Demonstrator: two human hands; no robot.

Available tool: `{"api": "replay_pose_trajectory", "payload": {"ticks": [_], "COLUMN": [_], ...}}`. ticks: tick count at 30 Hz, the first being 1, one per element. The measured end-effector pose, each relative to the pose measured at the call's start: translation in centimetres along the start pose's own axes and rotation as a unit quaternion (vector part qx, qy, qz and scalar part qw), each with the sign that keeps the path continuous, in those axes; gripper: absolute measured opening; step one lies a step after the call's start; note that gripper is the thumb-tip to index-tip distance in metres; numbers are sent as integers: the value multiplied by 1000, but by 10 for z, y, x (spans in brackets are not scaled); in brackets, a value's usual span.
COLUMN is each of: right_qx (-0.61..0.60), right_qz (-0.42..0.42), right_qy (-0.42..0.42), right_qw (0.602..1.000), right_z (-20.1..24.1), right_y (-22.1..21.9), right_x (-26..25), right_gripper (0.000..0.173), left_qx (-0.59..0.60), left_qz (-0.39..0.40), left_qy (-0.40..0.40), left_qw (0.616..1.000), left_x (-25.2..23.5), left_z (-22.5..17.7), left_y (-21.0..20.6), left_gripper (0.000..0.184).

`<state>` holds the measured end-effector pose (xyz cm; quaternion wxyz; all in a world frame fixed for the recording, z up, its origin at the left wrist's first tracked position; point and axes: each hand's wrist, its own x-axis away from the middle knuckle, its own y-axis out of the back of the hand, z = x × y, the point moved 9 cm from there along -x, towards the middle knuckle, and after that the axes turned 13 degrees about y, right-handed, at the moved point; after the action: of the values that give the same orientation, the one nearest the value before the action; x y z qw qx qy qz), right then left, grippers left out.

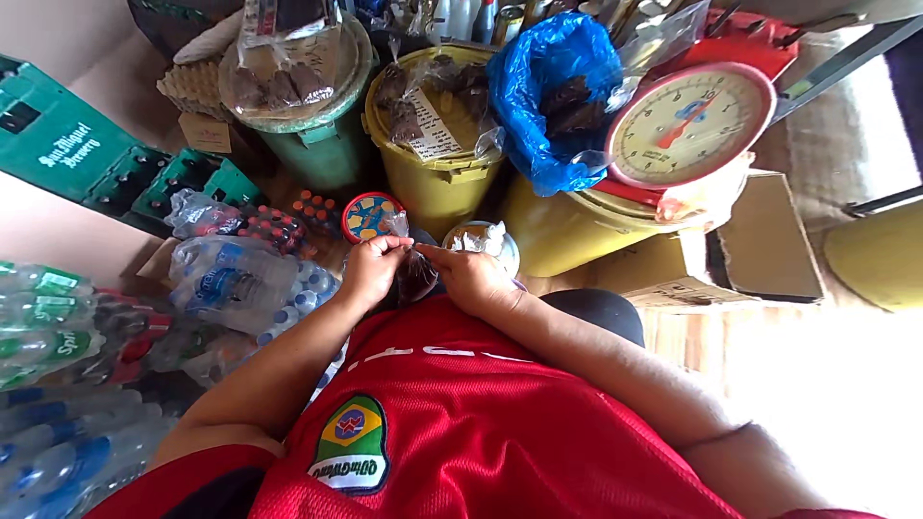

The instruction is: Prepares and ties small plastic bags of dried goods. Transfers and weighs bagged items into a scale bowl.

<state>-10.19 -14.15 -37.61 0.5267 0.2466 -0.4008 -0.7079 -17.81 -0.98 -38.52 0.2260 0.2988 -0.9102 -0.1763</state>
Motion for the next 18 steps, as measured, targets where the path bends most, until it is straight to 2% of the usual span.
{"api": "replay_pose_trajectory", "payload": {"ticks": [5,10,13,15,18], "right_qx": [-9,0,-10,-4,0], "right_qz": [-4,35,50,41,15], "right_qy": [13,-24,-52,-37,15], "right_qw": [1000,999,997,998,1000], "right_z": [2,6,5,4,4], "right_y": [-2,-7,-6,-3,-4], "right_x": [1,-1,-3,-5,-9], "right_gripper": [43,42,43,49,46], "left_qx": [-4,-22,-19,-14,-44], "left_qz": [21,7,14,16,7], "left_qy": [-9,-19,13,28,14], "left_qw": [1000,1000,1000,999,999], "left_x": [0,5,2,0,0], "left_z": [0,-1,-3,-2,-6], "left_y": [-2,-2,-3,-4,-3], "left_gripper": [15,15,18,18,23]}}
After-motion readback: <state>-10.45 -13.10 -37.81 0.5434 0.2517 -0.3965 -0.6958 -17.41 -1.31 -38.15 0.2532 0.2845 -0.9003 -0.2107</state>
